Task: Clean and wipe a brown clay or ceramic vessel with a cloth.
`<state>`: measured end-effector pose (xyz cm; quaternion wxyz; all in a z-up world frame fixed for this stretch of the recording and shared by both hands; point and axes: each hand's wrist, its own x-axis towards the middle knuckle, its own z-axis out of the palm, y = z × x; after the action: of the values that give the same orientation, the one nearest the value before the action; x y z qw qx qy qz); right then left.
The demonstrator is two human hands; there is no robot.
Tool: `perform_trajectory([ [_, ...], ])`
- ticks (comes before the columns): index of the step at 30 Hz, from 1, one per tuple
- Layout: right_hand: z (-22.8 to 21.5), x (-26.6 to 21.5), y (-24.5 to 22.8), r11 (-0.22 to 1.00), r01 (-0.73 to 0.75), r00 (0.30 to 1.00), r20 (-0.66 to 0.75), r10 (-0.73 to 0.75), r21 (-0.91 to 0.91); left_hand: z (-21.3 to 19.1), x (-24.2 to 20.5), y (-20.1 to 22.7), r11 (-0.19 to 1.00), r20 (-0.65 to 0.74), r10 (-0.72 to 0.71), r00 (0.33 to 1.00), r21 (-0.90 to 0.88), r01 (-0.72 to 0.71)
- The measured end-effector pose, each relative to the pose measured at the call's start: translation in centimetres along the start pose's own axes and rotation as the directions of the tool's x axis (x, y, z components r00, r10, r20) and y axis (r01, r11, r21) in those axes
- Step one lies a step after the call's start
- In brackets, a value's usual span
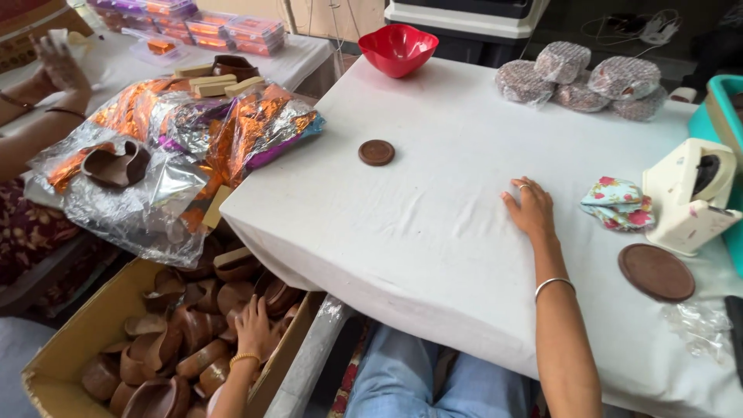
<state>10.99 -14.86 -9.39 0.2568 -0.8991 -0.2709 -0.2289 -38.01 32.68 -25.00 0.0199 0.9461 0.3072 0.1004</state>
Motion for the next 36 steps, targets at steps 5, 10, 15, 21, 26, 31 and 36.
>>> perform_trajectory([
  [5,0.6,0.6,0.8,0.999,0.036,0.999,-0.029,-0.036,-0.007,1.9,0.7,-0.8,0.997,0.157,-0.083,0.984,0.018,0.081],
  [10,-0.4,-0.1,-0.3,1.000,0.009,1.000,-0.004,-0.009,-0.001,1.6,0.4,-1.0,0.987,0.040,-0.108,0.993,-0.112,0.112],
  [15,-0.7,0.0,-0.8,1.000,-0.010,0.999,0.034,0.010,-0.007,-1.3,-0.3,-1.9,0.946,0.061,-0.321,0.945,-0.025,0.323],
  [21,-0.7,0.0,-0.7,1.000,-0.007,0.999,0.033,0.008,-0.012,3.5,-1.3,-8.7,0.924,0.113,-0.352,0.929,-0.114,0.364],
  [26,-0.6,-0.1,-0.7,1.000,0.027,1.000,-0.011,-0.027,-0.017,-1.2,0.4,-10.8,0.839,0.154,-0.406,0.901,-0.329,0.434],
  [31,-0.9,0.3,-0.7,1.000,0.002,0.997,-0.076,-0.001,0.024,-12.2,3.9,-11.6,0.871,0.108,-0.342,0.934,-0.338,0.358],
  [36,-3.9,1.6,-1.8,0.985,-0.174,0.977,0.127,0.172,0.010,-20.7,4.6,-8.2,0.929,-0.158,0.326,0.932,-0.130,-0.347],
])
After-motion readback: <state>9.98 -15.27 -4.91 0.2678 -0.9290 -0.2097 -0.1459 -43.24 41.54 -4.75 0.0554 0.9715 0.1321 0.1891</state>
